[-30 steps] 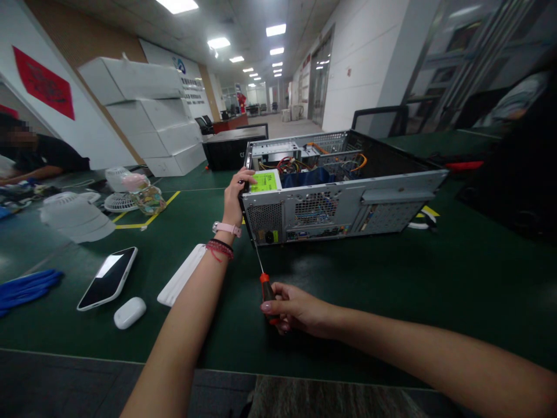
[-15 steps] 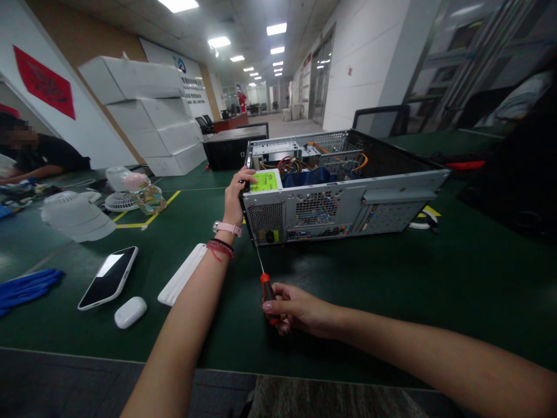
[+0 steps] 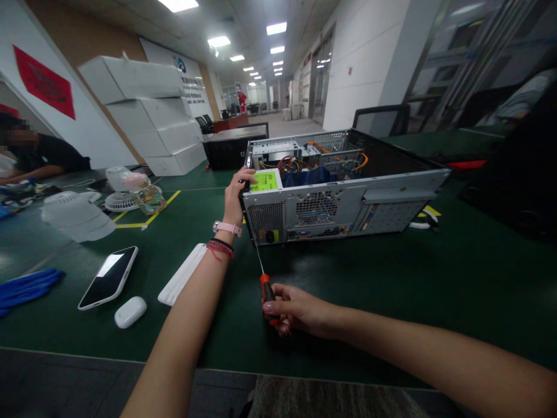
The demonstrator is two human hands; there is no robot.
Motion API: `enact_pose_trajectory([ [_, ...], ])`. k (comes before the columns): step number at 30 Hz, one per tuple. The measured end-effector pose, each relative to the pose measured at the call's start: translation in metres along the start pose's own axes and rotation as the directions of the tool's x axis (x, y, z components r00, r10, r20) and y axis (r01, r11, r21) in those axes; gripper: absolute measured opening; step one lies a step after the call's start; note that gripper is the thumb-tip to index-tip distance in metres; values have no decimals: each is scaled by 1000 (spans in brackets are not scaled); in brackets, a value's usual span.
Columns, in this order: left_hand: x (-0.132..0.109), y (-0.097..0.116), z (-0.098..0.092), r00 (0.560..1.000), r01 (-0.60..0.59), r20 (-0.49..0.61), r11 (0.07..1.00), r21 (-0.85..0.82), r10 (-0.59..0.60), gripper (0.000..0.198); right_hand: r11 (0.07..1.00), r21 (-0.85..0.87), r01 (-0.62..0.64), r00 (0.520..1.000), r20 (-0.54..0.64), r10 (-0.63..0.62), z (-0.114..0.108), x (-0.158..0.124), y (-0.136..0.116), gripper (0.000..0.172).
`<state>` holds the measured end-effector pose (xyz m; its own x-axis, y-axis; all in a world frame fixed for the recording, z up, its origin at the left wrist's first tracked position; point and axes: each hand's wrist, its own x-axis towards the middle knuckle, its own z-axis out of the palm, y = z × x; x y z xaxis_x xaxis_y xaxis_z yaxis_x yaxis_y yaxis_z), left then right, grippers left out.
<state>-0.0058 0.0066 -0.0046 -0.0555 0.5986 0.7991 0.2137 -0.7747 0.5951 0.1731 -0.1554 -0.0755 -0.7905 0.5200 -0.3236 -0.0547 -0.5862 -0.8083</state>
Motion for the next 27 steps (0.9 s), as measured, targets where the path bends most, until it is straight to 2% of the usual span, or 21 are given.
enact_pose_trajectory([
  [9,1,-3,-1,1000,1,3,1000,3,-1,35,998,57,-3,1000,2,2,-2,0,2,48],
  [21,0,-4,-1,1000,-21,14,998,53,20,36,993,102,-59,981,190,38,-8,-2,-4,44],
  [27,0,-3,-1,1000,-5,12,999,45,4,36,975,183,-123,979,186,88,-11,0,-3,39],
])
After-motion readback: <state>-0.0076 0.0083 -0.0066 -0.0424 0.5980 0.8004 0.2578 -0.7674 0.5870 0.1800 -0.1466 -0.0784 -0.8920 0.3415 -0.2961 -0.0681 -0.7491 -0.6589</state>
